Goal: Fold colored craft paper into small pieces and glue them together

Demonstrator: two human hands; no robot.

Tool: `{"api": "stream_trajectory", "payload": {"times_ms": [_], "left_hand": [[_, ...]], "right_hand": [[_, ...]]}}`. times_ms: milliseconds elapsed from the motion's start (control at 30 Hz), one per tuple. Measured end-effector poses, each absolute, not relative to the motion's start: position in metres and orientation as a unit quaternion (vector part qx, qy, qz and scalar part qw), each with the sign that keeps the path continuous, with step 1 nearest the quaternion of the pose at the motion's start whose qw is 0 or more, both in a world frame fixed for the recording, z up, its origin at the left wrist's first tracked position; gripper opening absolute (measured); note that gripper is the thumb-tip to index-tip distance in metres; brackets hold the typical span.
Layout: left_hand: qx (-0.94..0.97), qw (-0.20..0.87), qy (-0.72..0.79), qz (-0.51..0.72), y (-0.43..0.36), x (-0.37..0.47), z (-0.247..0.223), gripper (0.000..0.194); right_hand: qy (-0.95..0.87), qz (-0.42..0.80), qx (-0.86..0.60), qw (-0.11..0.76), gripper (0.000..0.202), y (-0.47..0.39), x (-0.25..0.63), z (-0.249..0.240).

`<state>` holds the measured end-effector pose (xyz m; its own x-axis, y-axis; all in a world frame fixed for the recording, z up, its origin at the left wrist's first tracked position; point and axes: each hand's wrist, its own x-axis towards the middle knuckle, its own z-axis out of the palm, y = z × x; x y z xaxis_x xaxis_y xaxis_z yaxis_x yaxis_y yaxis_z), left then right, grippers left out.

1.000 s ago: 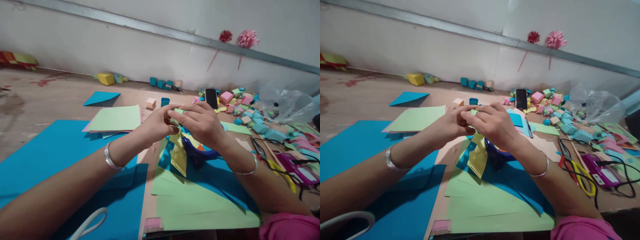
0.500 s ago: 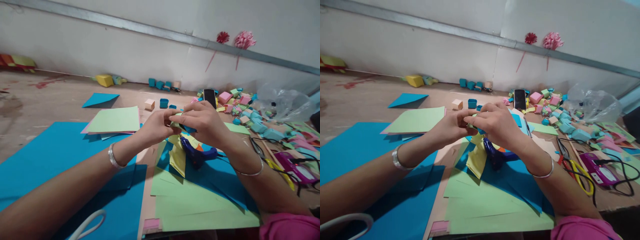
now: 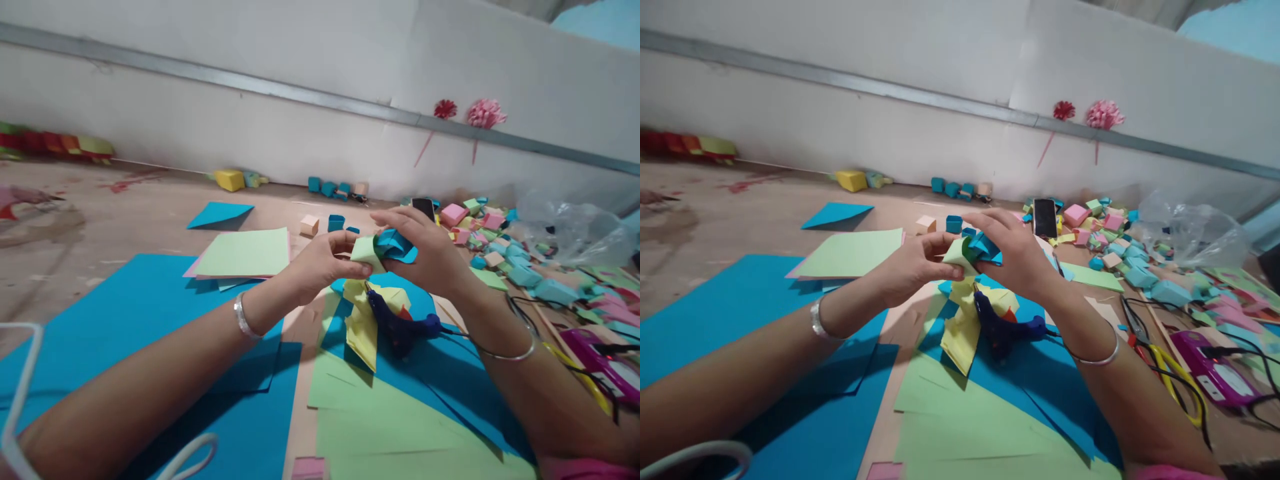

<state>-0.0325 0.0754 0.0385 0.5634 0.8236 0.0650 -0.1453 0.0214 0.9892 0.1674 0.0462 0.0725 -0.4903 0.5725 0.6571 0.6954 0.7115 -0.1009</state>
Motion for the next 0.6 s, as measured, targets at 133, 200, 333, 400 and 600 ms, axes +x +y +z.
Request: {"api": "stream_trajectory", "payload": {"times_ms": [133,200,333,400,600], "left_hand": [[0.575,0.658,0.295,0.387,0.08,-0.034,0.035,0.045],[0.562,0.674,0.287,0.383,0.082,-0.035,0.033,0.05],[0.548,0.709,0.261,0.359,0.083,-0.037,0.033,0.056],[0.548,0.712,0.254,0.358,0.082,-0.037,0.034,0.056],[0.545,0.728,0.206,0.36,0.082,-0.037,0.034,0.054]], "right_hand": [[-0.864,-0.049,-0.379,0.33,0.067,0.045,0.172,0.075],[-0.87,-0.046,-0.367,0.327,0.064,0.044,0.172,0.076],[-0.882,-0.049,-0.332,0.33,0.052,0.04,0.17,0.076],[-0.885,-0.06,-0.328,0.325,0.048,0.038,0.166,0.075],[-0.856,-0.127,-0.386,0.321,0.044,0.031,0.147,0.065]]}}
